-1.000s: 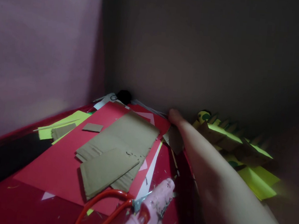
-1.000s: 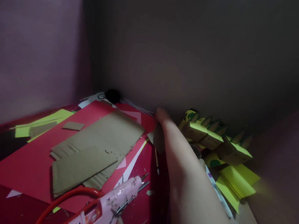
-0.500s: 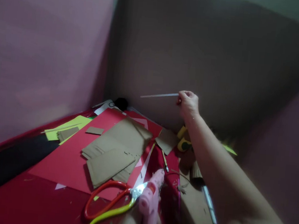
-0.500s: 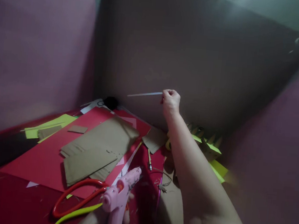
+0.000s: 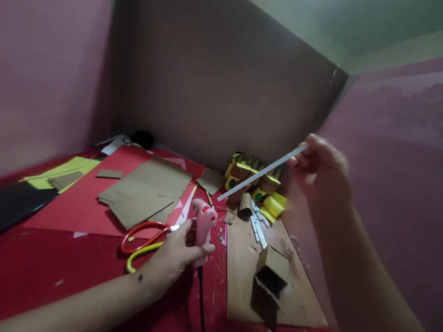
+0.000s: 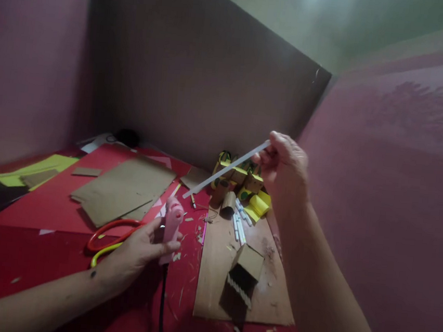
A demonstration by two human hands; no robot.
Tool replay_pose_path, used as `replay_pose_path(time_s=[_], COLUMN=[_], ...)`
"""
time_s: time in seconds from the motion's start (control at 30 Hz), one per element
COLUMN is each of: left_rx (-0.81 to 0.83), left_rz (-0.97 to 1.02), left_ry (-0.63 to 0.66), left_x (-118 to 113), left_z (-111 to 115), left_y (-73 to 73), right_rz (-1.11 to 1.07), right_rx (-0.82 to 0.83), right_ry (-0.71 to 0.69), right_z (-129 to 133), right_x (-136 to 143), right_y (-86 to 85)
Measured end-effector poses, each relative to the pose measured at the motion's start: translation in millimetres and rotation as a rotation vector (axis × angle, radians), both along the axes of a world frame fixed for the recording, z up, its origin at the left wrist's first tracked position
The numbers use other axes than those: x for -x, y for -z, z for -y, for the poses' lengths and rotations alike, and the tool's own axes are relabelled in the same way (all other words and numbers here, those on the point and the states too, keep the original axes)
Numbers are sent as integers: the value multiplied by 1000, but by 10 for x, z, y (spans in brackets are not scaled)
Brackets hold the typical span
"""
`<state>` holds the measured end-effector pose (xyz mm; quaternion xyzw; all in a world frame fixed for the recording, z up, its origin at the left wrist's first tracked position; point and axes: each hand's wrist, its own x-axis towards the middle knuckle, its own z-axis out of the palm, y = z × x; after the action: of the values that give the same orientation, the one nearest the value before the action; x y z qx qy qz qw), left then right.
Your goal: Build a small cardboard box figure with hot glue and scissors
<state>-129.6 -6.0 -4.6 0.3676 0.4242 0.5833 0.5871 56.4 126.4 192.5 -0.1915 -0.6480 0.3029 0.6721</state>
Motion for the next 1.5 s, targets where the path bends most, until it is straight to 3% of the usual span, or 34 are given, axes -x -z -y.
replay_pose_path(time_s=[0.07, 0.17, 0.3, 0.5, 0.73, 1.0, 1.3, 1.4, 1.5], left_rx=[-20, -66, -103, -119, -106, -106, -95, -98, -94], left_rz=[-15, -69, -102, -74, -99, -97, -88, -111, -126], left_ry=[-4, -16, -10, 9, -5, 6, 7, 4, 8], left_x=[-30, -67, -83, -76, -83, -92, -80, -75, -78], left_z=[23, 23, -7, 11, 25, 44, 55, 59, 60], left_y=[16, 84, 144, 105, 122, 75, 59, 69, 75], right_rz=[-78, -93, -114, -164, -158, -199, -123, -108, -80], right_rx=[-46, -123, -178, -157, -111, -55, -145, -185, -166], right_ry=[-36, 78, 212, 362, 539, 645, 780, 660, 329], right_z=[396, 908, 1259, 1334, 1437, 1478, 1554, 1598, 1581], right_x=[-107, -180, -158, -140, -175, -127, -177, -233, -248], right_y=[51, 155, 412, 680, 685, 747, 861, 890, 1015])
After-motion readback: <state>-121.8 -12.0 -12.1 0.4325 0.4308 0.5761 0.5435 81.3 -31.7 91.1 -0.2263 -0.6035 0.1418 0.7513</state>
